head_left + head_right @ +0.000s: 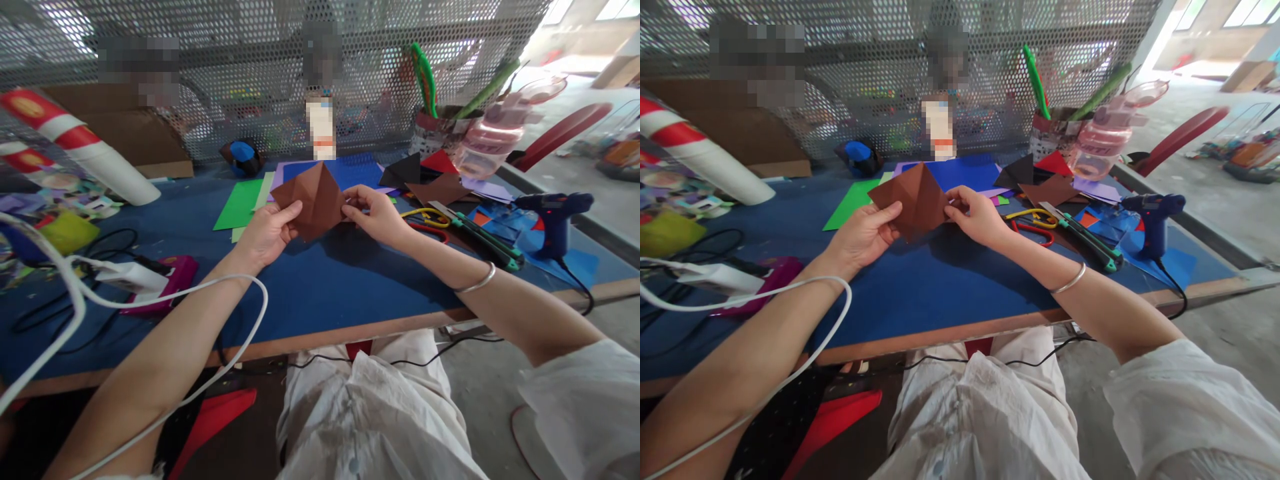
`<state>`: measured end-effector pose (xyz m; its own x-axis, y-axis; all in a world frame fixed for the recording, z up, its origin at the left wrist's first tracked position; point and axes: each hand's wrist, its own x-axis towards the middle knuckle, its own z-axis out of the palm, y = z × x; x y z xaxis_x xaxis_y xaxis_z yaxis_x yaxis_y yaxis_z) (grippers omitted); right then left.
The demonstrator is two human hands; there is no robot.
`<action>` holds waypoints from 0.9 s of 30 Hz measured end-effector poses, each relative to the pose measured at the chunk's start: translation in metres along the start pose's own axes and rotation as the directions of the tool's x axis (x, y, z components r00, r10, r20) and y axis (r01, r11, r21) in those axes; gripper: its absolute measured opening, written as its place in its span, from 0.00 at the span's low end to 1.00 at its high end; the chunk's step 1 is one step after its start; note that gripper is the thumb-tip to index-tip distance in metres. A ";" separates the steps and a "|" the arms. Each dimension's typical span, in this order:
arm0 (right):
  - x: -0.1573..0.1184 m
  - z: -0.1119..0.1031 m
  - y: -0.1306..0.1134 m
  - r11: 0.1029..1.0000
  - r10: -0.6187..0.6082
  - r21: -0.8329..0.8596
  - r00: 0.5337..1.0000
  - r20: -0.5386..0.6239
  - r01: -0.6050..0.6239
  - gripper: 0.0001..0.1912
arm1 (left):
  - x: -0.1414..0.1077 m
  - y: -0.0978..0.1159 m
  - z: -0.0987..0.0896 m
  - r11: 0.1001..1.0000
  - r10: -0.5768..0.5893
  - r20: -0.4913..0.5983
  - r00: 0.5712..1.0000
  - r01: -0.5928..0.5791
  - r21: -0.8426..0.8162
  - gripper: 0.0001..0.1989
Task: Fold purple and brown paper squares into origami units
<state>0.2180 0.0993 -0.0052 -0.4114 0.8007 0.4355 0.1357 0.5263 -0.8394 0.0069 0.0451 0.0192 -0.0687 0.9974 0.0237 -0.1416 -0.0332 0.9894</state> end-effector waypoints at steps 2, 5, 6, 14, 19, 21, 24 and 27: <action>-0.002 0.001 -0.001 0.998 -0.050 -0.045 0.999 0.000 0.050 0.13 | 0.000 0.000 0.000 1.000 0.005 -0.025 1.000 -0.005 0.012 0.07; -0.005 0.003 -0.003 0.995 -0.076 -0.066 0.997 0.025 0.078 0.21 | 0.000 0.001 0.001 0.999 0.009 -0.046 0.999 -0.007 0.032 0.04; -0.006 0.004 -0.003 0.995 -0.074 -0.058 0.997 0.024 0.075 0.23 | 0.000 0.000 0.001 0.999 0.013 -0.048 0.999 -0.011 0.039 0.04; -0.002 0.004 0.004 0.993 0.088 0.078 0.993 0.073 -0.094 0.22 | -0.003 -0.005 0.003 0.996 0.032 0.035 0.999 -0.034 0.079 0.12; -0.003 0.005 0.003 0.982 0.119 0.141 0.991 0.067 -0.128 0.16 | -0.002 -0.009 0.002 0.993 0.022 0.116 0.993 -0.035 0.112 0.13; -0.003 0.006 0.001 0.978 0.136 0.148 0.988 0.071 -0.145 0.15 | -0.001 -0.011 0.000 0.991 0.019 0.100 0.995 -0.032 0.133 0.10; -0.003 0.006 -0.001 0.975 0.159 0.147 0.984 0.077 -0.169 0.10 | 0.002 -0.013 -0.002 0.990 0.027 0.072 0.997 -0.037 0.134 0.08; -0.004 0.005 -0.005 0.973 0.178 0.135 0.982 0.064 -0.185 0.08 | 0.003 -0.012 -0.002 0.993 0.035 0.050 0.998 -0.040 0.111 0.09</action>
<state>0.2144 0.0925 -0.0045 -0.4374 0.8617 0.2573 0.0867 0.3252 -0.9417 0.0068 0.0482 0.0069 -0.0240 0.9976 0.0650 -0.0284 -0.0657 0.9974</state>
